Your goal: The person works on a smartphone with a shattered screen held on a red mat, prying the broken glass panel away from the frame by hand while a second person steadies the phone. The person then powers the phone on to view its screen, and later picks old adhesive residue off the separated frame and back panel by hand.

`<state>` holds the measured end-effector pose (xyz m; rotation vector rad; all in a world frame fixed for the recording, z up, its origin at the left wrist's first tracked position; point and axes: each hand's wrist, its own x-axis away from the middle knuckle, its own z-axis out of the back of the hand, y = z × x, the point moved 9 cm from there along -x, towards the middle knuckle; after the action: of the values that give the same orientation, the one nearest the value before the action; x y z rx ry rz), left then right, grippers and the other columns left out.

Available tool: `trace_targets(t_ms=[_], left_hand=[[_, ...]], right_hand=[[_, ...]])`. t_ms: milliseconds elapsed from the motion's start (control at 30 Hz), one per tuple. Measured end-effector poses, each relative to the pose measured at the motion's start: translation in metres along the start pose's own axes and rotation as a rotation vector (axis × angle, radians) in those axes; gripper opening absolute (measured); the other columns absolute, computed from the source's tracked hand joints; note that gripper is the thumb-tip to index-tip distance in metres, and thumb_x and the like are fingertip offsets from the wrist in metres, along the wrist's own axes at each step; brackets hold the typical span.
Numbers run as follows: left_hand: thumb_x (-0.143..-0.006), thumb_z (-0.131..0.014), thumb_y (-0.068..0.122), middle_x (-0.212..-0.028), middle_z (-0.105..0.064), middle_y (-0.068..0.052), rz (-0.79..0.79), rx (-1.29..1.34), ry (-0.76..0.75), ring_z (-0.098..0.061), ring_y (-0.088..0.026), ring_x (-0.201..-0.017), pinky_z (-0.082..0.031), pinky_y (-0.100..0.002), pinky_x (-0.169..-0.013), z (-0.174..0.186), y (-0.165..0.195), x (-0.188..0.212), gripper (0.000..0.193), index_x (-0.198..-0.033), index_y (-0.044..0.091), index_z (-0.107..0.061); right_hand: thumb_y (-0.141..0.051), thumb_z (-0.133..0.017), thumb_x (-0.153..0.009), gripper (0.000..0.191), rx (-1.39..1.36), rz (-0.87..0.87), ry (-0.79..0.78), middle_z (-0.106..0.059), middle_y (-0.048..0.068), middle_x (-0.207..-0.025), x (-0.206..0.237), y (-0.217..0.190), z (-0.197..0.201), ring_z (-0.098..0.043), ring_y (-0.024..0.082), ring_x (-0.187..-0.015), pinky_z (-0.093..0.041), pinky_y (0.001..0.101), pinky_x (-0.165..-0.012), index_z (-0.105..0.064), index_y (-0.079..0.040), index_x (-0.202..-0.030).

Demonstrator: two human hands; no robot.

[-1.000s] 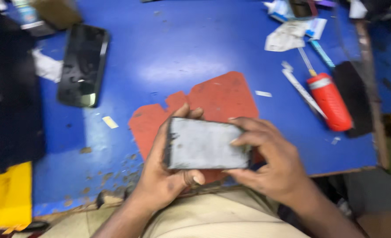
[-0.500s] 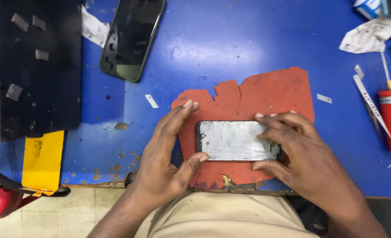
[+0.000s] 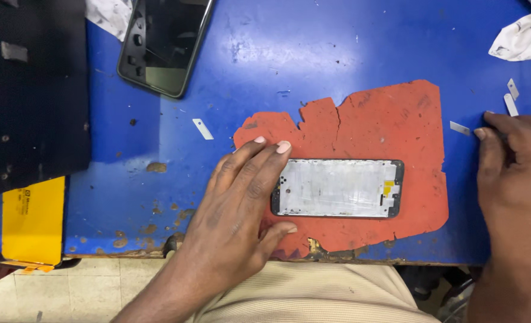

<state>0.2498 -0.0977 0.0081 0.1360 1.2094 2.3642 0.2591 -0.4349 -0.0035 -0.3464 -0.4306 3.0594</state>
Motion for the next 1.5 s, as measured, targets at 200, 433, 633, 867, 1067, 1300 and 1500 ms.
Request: trace_targets(t_ms=[200, 433, 633, 867, 1067, 1300, 1500], left_hand=[[-0.079, -0.085, 0.017, -0.146, -0.052, -0.020, 0.022, -0.016, 0.004, -0.043, -0.040, -0.143, -0.035, -0.054, -0.117, -0.003, -0.003, 0.000, 0.098, -0.157, 0.005, -0.027], [-0.072, -0.090, 0.019, -0.143, -0.054, -0.019, 0.007, -0.031, 0.030, -0.048, -0.039, -0.139, -0.040, -0.053, -0.114, -0.008, -0.003, -0.003, 0.097, -0.150, 0.008, -0.034], [-0.088, -0.088, 0.020, -0.146, -0.052, -0.018, -0.162, 0.421, 0.192, -0.061, -0.031, -0.137, -0.054, -0.045, -0.117, 0.007, 0.022, -0.005, 0.089, -0.154, 0.015, -0.028], [-0.106, -0.073, 0.040, -0.136, -0.053, -0.013, -0.138, 0.809, 0.256, -0.061, -0.020, -0.117, -0.055, -0.035, -0.107, 0.022, 0.024, -0.022, 0.066, -0.153, 0.012, -0.036], [-0.114, -0.043, 0.040, -0.127, -0.063, -0.011, 0.145, 0.823, 0.108, -0.063, -0.016, -0.111, -0.053, -0.033, -0.104, 0.002, 0.012, -0.051, 0.048, -0.142, 0.003, -0.052], [-0.114, -0.040, 0.035, -0.114, -0.065, -0.008, 0.234, 0.637, 0.125, -0.062, -0.016, -0.106, -0.052, -0.032, -0.099, -0.010, -0.002, -0.064, 0.044, -0.139, 0.005, -0.061], [-0.109, -0.051, 0.029, -0.126, -0.055, -0.016, 0.088, 0.117, 0.173, -0.052, -0.028, -0.117, -0.043, -0.040, -0.107, -0.005, 0.013, -0.062, 0.046, -0.146, 0.001, -0.055]], right_hand=[[-0.002, -0.074, -0.110, 0.008, -0.133, -0.139, -0.059, -0.061, 0.012, -0.104, -0.006, 0.011, -0.003, -0.062, 0.017, -0.078, -0.051, 0.0269, -0.074, -0.071, 0.005, -0.112], [0.001, -0.078, -0.109, 0.005, -0.136, -0.105, -0.004, -0.070, 0.012, -0.100, -0.018, -0.003, 0.027, -0.068, 0.015, -0.083, -0.054, 0.0246, -0.076, -0.074, 0.002, -0.112], [0.002, -0.080, -0.093, 0.016, -0.020, 0.079, 0.008, -0.073, 0.017, -0.099, -0.032, -0.048, 0.046, -0.069, 0.026, -0.083, -0.054, 0.0345, -0.072, -0.076, 0.001, -0.109], [-0.002, -0.081, -0.081, 0.014, 0.024, 0.152, -0.116, -0.067, 0.016, -0.086, -0.037, -0.068, 0.035, -0.066, 0.032, -0.076, -0.053, 0.0414, -0.065, -0.073, 0.001, -0.092], [-0.007, -0.085, -0.073, 0.021, 0.079, 0.138, -0.284, -0.067, 0.014, -0.085, -0.036, -0.054, 0.021, -0.065, 0.031, -0.075, -0.053, 0.0408, -0.063, -0.070, 0.000, -0.086], [0.002, -0.080, -0.079, 0.028, -0.126, -0.033, -0.217, -0.071, 0.012, -0.089, -0.017, -0.034, 0.024, -0.070, 0.020, -0.076, -0.055, 0.0316, -0.067, -0.070, 0.002, -0.106], [0.003, -0.076, -0.099, 0.008, -0.451, 0.081, -0.045, -0.072, 0.013, -0.101, -0.011, -0.045, 0.037, -0.071, 0.016, -0.091, -0.057, 0.0244, -0.082, -0.068, 0.002, -0.101]])
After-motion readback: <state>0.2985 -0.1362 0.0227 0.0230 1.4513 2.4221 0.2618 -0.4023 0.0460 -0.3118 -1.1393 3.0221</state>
